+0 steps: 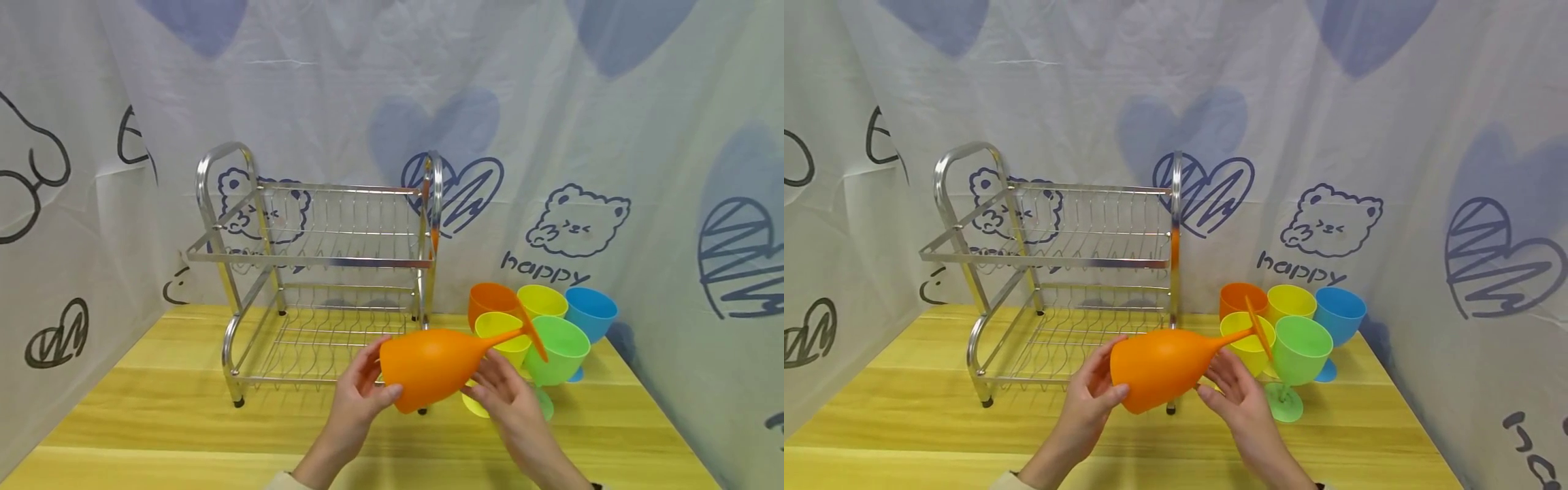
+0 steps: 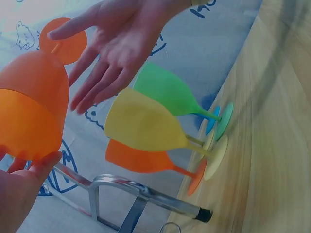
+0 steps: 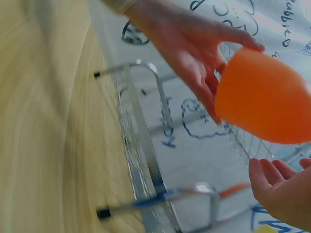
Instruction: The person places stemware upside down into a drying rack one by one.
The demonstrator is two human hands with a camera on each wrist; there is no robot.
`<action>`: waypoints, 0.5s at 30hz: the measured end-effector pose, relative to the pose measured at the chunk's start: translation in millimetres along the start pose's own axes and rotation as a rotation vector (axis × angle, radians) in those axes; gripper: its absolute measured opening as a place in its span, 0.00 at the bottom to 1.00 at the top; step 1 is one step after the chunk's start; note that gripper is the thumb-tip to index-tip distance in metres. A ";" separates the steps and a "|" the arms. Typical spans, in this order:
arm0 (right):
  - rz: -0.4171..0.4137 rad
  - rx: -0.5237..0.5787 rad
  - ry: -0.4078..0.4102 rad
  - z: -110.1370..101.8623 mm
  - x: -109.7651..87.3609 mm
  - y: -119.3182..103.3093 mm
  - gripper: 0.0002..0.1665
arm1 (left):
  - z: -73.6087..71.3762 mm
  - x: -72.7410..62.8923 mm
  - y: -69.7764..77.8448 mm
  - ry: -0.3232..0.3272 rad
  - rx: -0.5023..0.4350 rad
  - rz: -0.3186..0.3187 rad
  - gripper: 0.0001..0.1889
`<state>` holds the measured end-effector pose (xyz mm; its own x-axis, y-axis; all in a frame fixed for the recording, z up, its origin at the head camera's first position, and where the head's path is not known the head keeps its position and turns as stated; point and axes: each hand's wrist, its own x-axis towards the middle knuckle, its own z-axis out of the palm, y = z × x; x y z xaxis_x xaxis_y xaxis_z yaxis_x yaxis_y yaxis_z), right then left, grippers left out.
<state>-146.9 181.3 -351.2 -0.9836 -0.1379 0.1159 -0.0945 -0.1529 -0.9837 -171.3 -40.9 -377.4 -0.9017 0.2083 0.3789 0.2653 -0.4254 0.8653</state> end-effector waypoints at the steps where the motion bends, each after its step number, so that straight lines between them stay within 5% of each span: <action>1: -0.005 0.057 -0.021 2.0 1.2 1.2 0.36 | 0.5 -0.1 -0.1 -0.002 -0.006 -0.002 0.37; 8: -0.083 0.302 -0.109 11.0 5.0 12.3 0.33 | 1.9 -0.3 -1.0 -0.003 0.010 0.000 0.35; 15: -0.130 0.367 -0.140 12.4 8.2 19.8 0.28 | 3.2 0.6 -2.8 -0.023 0.017 0.003 0.35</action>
<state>-155.0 165.0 -368.0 -0.9345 -0.2221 0.2782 -0.1305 -0.5132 -0.8483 -171.5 -36.7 -378.5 -0.8931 0.2270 0.3883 0.2737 -0.4105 0.8698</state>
